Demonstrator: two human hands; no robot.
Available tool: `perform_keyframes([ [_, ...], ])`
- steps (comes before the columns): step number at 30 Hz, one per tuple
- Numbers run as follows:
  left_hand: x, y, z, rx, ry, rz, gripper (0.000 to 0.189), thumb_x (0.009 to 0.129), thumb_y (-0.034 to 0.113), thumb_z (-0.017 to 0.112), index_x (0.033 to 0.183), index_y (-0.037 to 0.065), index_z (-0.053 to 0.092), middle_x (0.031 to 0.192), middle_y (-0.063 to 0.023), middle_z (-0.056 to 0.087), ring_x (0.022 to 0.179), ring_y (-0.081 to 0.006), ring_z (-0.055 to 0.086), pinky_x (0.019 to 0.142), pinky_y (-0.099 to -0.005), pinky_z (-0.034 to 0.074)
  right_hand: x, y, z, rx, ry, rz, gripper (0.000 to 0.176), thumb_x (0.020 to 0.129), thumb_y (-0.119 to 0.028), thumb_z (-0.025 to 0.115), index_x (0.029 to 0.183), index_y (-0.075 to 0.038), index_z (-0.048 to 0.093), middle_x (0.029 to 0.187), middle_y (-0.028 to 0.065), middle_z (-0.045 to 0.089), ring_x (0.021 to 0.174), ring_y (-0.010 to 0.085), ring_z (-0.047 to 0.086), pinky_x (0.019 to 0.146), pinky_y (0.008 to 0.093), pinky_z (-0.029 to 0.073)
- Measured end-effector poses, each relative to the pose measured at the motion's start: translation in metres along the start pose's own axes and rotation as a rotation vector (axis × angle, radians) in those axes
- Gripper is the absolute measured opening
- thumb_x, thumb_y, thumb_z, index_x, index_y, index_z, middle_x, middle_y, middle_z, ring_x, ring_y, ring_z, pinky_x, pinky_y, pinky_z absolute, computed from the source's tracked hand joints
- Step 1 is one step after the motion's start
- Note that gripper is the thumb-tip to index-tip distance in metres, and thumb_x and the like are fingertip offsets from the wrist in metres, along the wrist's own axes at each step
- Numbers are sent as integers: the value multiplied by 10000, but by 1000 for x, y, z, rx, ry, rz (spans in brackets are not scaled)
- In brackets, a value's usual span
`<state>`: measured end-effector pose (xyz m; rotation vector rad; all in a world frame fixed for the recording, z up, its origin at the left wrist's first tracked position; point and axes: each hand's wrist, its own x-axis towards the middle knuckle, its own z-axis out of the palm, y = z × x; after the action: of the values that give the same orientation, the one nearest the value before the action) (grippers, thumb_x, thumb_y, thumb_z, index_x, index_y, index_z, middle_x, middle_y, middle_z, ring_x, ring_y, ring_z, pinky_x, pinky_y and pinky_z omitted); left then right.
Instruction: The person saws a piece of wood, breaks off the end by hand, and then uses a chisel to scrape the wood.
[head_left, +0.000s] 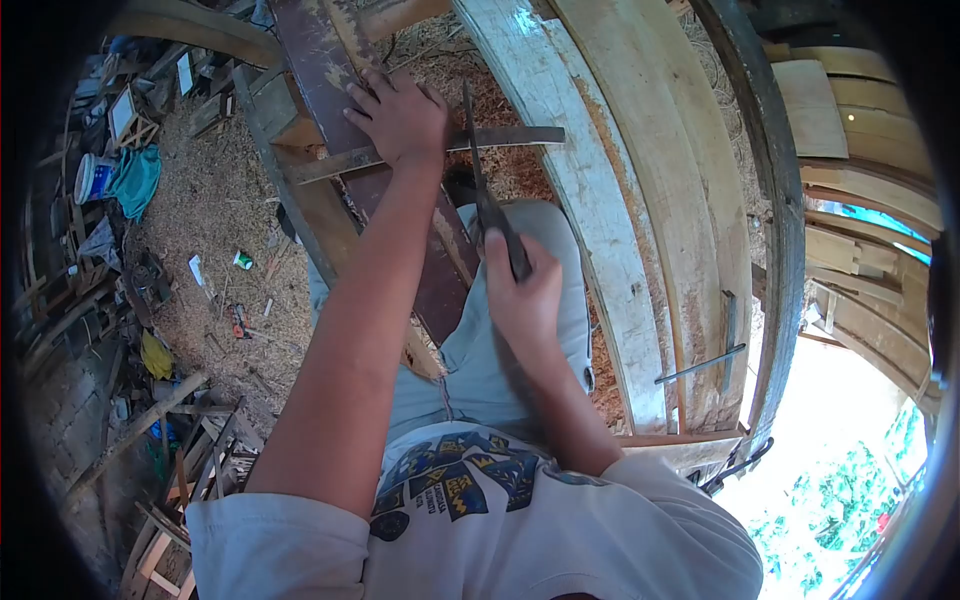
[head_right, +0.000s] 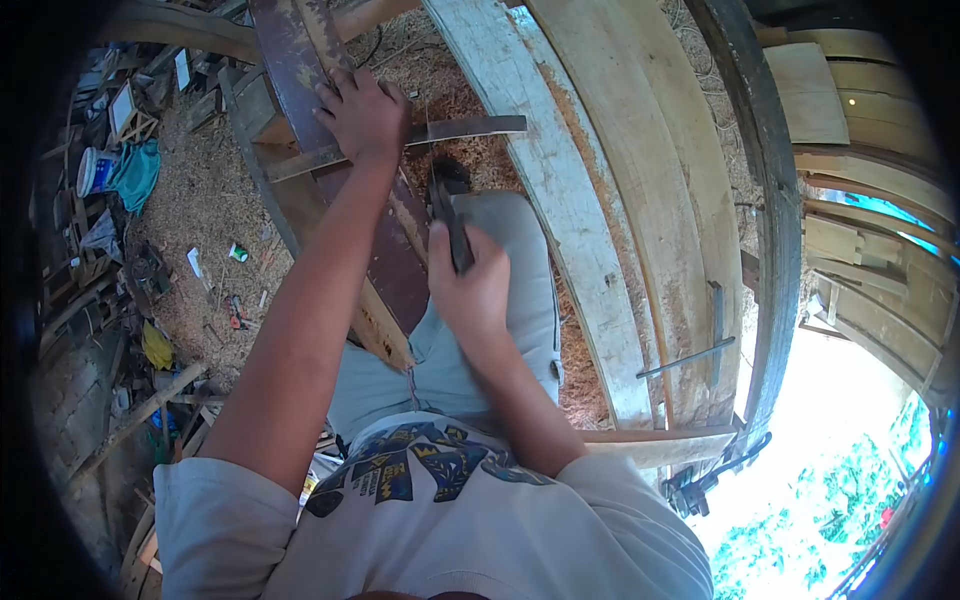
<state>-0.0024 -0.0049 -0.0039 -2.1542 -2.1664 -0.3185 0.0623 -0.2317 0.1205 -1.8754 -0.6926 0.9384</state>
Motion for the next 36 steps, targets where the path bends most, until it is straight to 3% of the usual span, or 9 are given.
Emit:
perform_keyframes([
  [2,1,1,1,29,-5,-5,501,1005,365,550,1406,68,600,1628,-237,472,1542,-511,364,1237,-695,288,34,-3,14,1,20,-62,380,1026,-238,719,782,41,637,582,85,535,568,106,481,529,372,402],
  [5,0,-1,2,11,24,-4,498,1003,370,555,1399,72,603,1631,-234,468,1539,-510,369,1234,-697,292,39,-3,20,71,19,33,381,1023,-241,719,781,41,639,584,99,541,564,115,485,530,380,401],
  [11,-2,0,-3,22,4,32,490,1003,357,578,1400,72,601,1627,-227,463,1526,-524,380,1214,-702,331,32,-3,25,46,63,19,373,1019,-232,724,784,47,644,595,92,547,576,105,477,533,368,401],
  [15,-3,-2,-3,27,-40,37,501,1004,360,589,1418,78,591,1650,-247,425,1548,-532,335,1241,-697,283,16,27,36,167,60,34,352,1032,-202,717,785,38,645,594,72,526,594,92,461,530,360,398],
  [19,0,-1,0,28,-27,53,484,1012,355,581,1407,77,596,1640,-246,435,1543,-539,339,1239,-696,287,-28,17,15,109,98,-17,376,1041,-191,707,757,33,605,583,67,506,589,99,447,530,367,396],
  [25,1,-2,3,-8,9,39,491,997,366,593,1390,72,606,1618,-225,470,1524,-541,371,1222,-696,316,-18,1,21,-67,63,-44,334,1013,-196,724,791,31,620,605,193,534,532,205,468,533,407,409],
  [29,-2,-1,1,10,23,50,511,986,368,597,1399,68,605,1603,-206,496,1517,-535,386,1217,-686,328,-13,-13,-2,61,49,89,333,1002,-204,740,802,40,635,589,149,524,546,175,473,543,407,419],
  [36,1,-1,-3,-20,-35,39,529,985,368,618,1426,76,593,1658,-235,417,1545,-551,323,1236,-709,279,13,-11,27,39,93,20,338,1015,-216,726,821,55,670,598,125,548,569,127,486,540,380,419],
])
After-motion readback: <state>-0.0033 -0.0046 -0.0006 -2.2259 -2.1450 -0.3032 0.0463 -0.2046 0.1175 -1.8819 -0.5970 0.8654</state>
